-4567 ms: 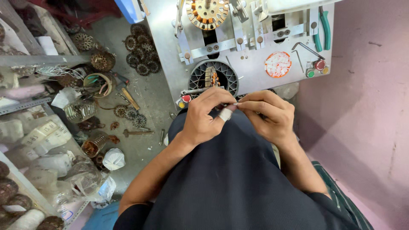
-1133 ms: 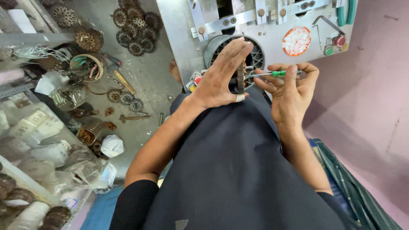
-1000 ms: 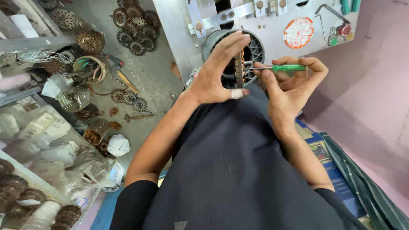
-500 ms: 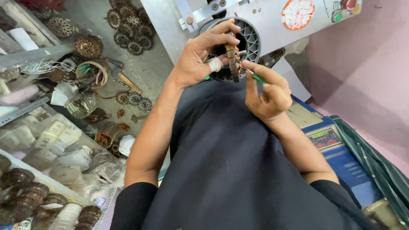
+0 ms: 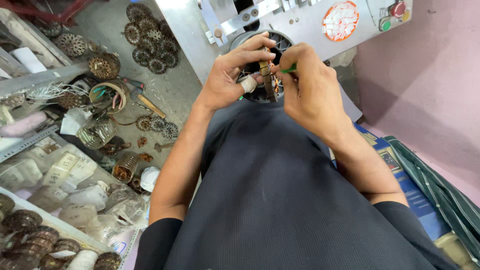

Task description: The person works on a fan motor stator, using a small screwdriver to manipulate and tuck wires into the coils on a workshop table.

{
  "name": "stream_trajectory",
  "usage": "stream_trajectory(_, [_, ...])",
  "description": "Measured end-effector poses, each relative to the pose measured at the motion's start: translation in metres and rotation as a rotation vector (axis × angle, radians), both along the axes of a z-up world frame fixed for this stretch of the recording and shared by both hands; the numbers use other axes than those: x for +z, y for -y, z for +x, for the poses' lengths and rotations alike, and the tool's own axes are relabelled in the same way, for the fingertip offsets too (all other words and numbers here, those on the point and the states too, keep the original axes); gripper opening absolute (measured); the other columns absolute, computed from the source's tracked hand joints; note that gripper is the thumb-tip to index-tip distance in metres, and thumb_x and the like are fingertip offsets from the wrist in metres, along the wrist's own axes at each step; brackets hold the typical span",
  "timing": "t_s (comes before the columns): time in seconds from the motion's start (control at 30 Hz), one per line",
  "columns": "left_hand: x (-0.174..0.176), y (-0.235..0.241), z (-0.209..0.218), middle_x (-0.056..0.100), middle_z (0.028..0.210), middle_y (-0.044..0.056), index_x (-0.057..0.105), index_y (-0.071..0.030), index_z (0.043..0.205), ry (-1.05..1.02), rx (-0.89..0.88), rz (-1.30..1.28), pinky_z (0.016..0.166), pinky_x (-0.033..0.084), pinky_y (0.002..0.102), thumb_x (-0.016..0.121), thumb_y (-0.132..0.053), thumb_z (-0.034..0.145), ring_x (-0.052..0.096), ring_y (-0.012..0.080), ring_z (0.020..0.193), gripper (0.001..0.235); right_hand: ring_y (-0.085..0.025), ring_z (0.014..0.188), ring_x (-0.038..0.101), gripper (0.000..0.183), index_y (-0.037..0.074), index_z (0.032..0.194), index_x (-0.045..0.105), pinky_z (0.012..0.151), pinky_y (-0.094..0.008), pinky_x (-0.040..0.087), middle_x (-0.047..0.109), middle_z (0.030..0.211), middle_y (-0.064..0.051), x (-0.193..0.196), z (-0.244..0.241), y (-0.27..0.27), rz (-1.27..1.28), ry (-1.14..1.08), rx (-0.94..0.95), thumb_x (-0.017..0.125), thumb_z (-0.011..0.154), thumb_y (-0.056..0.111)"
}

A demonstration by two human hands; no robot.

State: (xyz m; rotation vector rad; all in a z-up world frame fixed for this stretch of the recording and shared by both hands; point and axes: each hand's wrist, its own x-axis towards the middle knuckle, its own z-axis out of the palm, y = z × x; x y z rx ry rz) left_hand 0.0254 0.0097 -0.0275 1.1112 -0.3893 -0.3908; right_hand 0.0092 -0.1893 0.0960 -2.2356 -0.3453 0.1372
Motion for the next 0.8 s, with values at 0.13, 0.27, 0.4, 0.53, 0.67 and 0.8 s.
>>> stream_trajectory(0.13, [0.003,0.002,-0.001,0.055,0.155,0.008,0.067,-0.005,0.137,0.032,0.029,0.015,0.133,0.031,0.038,0.062,0.02,0.091,0.038,0.025,0.155,0.053,-0.027,0.107,0.075,0.039,0.004,0.117,0.033,0.09,-0.034,0.064,0.056,0.115,-0.014,-0.004,-0.006,0.003,0.411,0.0,-0.176,0.06,0.101,-0.02])
stream_trajectory(0.27, [0.002,0.002,-0.003,0.059,0.151,0.007,0.068,-0.006,0.135,0.027,0.059,0.076,0.13,0.036,0.038,0.065,0.018,0.092,0.041,0.0253,0.154,0.05,-0.026,0.106,0.074,0.043,0.004,0.123,0.028,0.094,-0.036,0.066,0.053,0.119,-0.014,-0.027,0.0,0.015,0.652,-0.147,-0.209,0.059,0.109,-0.022])
stream_trajectory(0.4, [0.003,0.004,-0.003,0.061,0.143,0.006,0.07,-0.005,0.133,0.024,0.097,0.094,0.125,0.04,0.036,0.063,0.02,0.09,0.046,0.0246,0.15,0.05,-0.023,0.106,0.072,0.044,0.002,0.123,0.029,0.092,-0.034,0.066,0.053,0.118,-0.013,-0.035,0.009,0.021,0.553,-0.222,-0.133,0.063,0.107,-0.021])
stream_trajectory(0.53, [0.005,0.005,-0.006,0.061,0.147,0.007,0.071,-0.004,0.129,-0.03,0.096,0.119,0.113,0.054,0.035,0.062,0.017,0.093,0.047,0.025,0.152,0.043,-0.02,0.103,0.071,0.042,0.0,0.122,0.037,0.088,-0.033,0.063,0.058,0.113,-0.013,-0.023,0.036,0.028,0.32,-0.3,0.011,0.068,0.1,-0.015])
stream_trajectory(0.67, [0.009,0.006,-0.006,0.061,0.147,0.008,0.068,-0.004,0.13,0.001,0.098,0.139,0.115,0.054,0.035,0.06,0.016,0.093,0.047,0.0252,0.151,0.043,-0.02,0.099,0.074,0.036,-0.002,0.116,0.044,0.083,-0.033,0.062,0.066,0.108,-0.014,-0.011,0.06,0.031,0.135,-0.286,0.229,0.071,0.093,-0.011])
stream_trajectory(0.8, [0.011,0.006,-0.002,0.062,0.146,0.009,0.067,-0.004,0.13,0.075,0.114,0.192,0.129,0.043,0.041,0.06,0.015,0.093,0.046,0.0273,0.154,0.043,-0.026,0.097,0.074,0.032,-0.001,0.112,0.046,0.08,-0.034,0.06,0.068,0.108,-0.015,-0.008,0.057,0.026,0.099,-0.134,0.268,0.07,0.093,-0.011])
